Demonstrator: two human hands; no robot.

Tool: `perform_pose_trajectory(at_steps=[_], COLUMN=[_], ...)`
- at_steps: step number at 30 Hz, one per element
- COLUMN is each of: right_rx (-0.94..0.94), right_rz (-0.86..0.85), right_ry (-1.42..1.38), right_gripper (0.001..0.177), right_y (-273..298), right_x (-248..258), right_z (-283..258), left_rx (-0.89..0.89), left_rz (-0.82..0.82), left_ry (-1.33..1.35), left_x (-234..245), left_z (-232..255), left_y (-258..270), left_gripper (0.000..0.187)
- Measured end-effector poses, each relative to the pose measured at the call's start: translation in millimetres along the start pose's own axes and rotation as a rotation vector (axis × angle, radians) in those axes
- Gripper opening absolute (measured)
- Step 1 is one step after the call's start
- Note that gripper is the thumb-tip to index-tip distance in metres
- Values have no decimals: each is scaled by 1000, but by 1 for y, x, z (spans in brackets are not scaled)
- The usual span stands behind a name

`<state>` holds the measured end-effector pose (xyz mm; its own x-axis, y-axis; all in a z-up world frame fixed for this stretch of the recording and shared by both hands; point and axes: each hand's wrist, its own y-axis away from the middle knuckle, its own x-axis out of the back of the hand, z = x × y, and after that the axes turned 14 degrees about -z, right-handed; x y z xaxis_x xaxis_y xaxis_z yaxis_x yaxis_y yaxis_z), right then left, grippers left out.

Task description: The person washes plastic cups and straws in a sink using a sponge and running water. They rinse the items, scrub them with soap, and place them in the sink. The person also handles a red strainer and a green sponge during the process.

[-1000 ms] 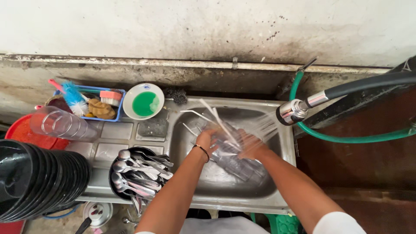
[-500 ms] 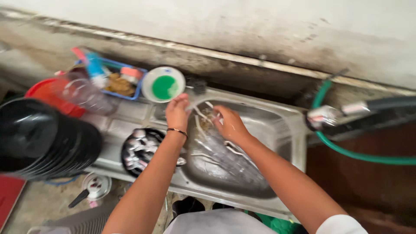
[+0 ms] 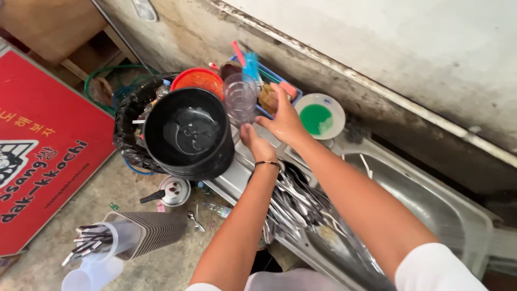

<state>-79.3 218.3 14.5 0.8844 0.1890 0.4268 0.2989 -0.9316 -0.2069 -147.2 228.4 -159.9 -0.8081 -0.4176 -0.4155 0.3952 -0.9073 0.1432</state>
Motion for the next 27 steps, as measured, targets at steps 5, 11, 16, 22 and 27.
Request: perform_pose_trajectory(at_steps=[5, 11, 16, 22, 27], right_rx=[24, 17, 96, 195, 92], right_rz=[37, -29, 58, 217, 457], right_ry=[18, -60, -139, -70, -83], right_gripper=[107, 90, 86, 86, 95], right_y=[-43, -44, -24, 39, 128], right_x=[-35, -38, -24, 24, 86], right_z=[10, 6, -18, -51, -59], left_rx=[-166, -73, -244, -277, -135], left_rz=[-53, -238, -199, -413, -659], left_ry=[169, 512, 150, -13, -254], left_x=[-2, 1, -16, -53, -97], left_z=[6, 32, 96, 169, 171], left_y=[-30, -35, 16, 111, 204], left_gripper=[58, 63, 68, 66, 64])
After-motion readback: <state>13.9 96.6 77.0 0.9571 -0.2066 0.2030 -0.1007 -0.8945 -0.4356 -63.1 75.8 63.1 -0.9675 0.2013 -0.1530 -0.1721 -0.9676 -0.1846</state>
